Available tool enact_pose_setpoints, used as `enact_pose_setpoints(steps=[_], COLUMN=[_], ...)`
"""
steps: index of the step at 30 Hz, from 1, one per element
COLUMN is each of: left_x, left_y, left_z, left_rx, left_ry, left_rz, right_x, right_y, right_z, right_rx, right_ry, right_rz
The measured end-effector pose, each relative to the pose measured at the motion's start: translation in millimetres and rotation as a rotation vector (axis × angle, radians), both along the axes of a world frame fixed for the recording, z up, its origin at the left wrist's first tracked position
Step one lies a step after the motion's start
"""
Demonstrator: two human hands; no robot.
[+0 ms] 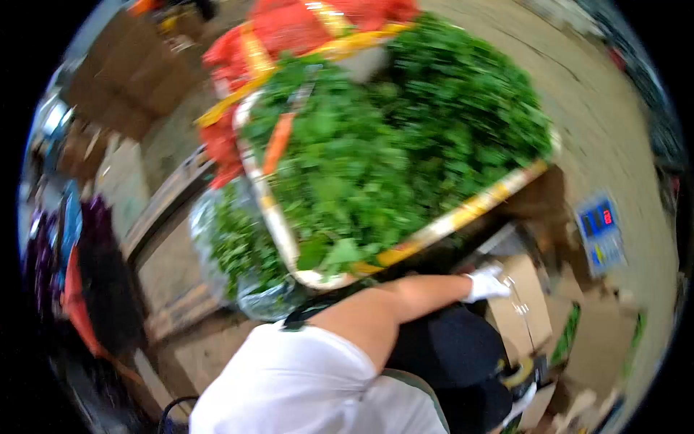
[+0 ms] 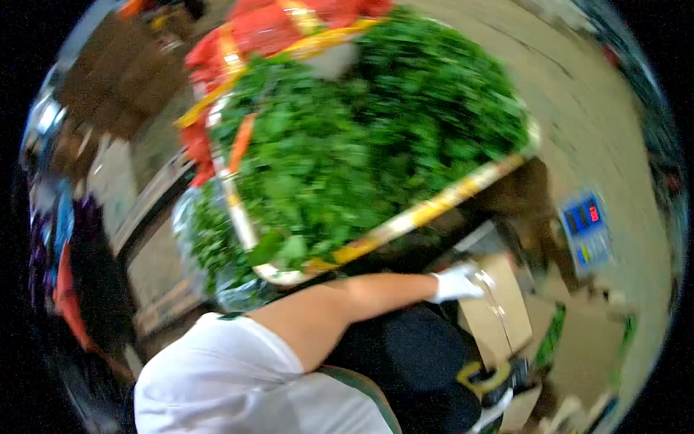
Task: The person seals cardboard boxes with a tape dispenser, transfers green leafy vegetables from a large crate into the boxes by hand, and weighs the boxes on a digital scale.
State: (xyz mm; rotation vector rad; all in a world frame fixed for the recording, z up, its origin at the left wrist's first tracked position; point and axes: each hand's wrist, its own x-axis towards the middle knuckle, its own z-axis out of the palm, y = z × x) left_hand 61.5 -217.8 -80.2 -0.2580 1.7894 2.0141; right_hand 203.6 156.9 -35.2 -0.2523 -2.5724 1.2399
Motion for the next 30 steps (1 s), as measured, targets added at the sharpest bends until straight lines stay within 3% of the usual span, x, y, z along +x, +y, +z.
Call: enact_pose_setpoints(steps=[1,2,3,5,7,9,10,14,17,19,20,21,23,26,27,29,30], left_x=[9.8,-0.4,-3.1,2.7,4.7,2.8,5.8,16.1,17.4,16.4,14.3,21.0,17.2,2.9,1.2,-3.3,-10.7], left_y=[-22.7,-14.1,-13.2,-15.6,-34.2,-39.6,-38.5,-30.2,-27.0,-18.2,-18.7,-9.2,-16.1,-31.8,-32.3,-32.4,-38.7], left_z=[44.9,12.9,-2.8,2.5,36.6,43.6,45.4,33.6,32.5,36.7,37.2,60.4,26.2,-6.4,10.5,19.8,3.0], left_rx=[-0.066,-0.111,-0.112,-0.204,-0.188,-0.007,0.039,0.305,0.338,0.325,0.330,0.255,0.191,0.294,0.325,0.044,0.103], left_ry=[-0.108,-0.182,-0.166,-0.158,-0.273,-0.433,-0.444,-0.413,-0.347,-0.276,-0.297,-0.318,-0.315,-0.111,-0.408,-0.492,-0.415], left_rz=[-0.031,-0.153,-0.112,-0.162,-0.349,-0.492,-0.456,-0.202,-0.101,-0.045,-0.150,-0.123,-0.249,-0.442,-0.307,-0.201,-0.240], right_x=[7.9,1.4,1.3,0.9,4.1,7.4,7.5,14.9,18.1,7.7,13.4,29.9,50.6,80.6,89.3,107.0,114.8], right_y=[-37.2,-17.9,-26.6,-42.9,-69.1,-71.4,-80.4,-65.9,-63.4,-115.1,-115.3,-96.7,-102.4,-90.3,-86.0,-71.7,-69.2], right_z=[38.1,39.4,44.1,54.8,65.7,69.5,76.6,57.2,54.7,116.5,126.1,110.1,123.3,126.3,124.1,132.2,143.2], right_rx=[-0.240,-0.443,-0.566,-0.817,-0.925,-0.975,-1.079,-1.182,-1.223,-1.443,-1.262,-1.243,-1.329,-1.330,-1.278,-1.223,-1.220], right_ry=[-0.075,-0.233,-0.247,-0.227,-0.180,-0.154,-0.176,-0.131,-0.121,-0.095,-0.085,-0.011,0.010,-0.010,0.038,0.060,0.109], right_rz=[-0.033,-0.076,-0.177,-0.403,-0.320,-0.294,-0.368,-0.352,-0.342,-0.276,-0.316,-0.358,-0.457,-0.608,-0.644,-0.655,-0.684])
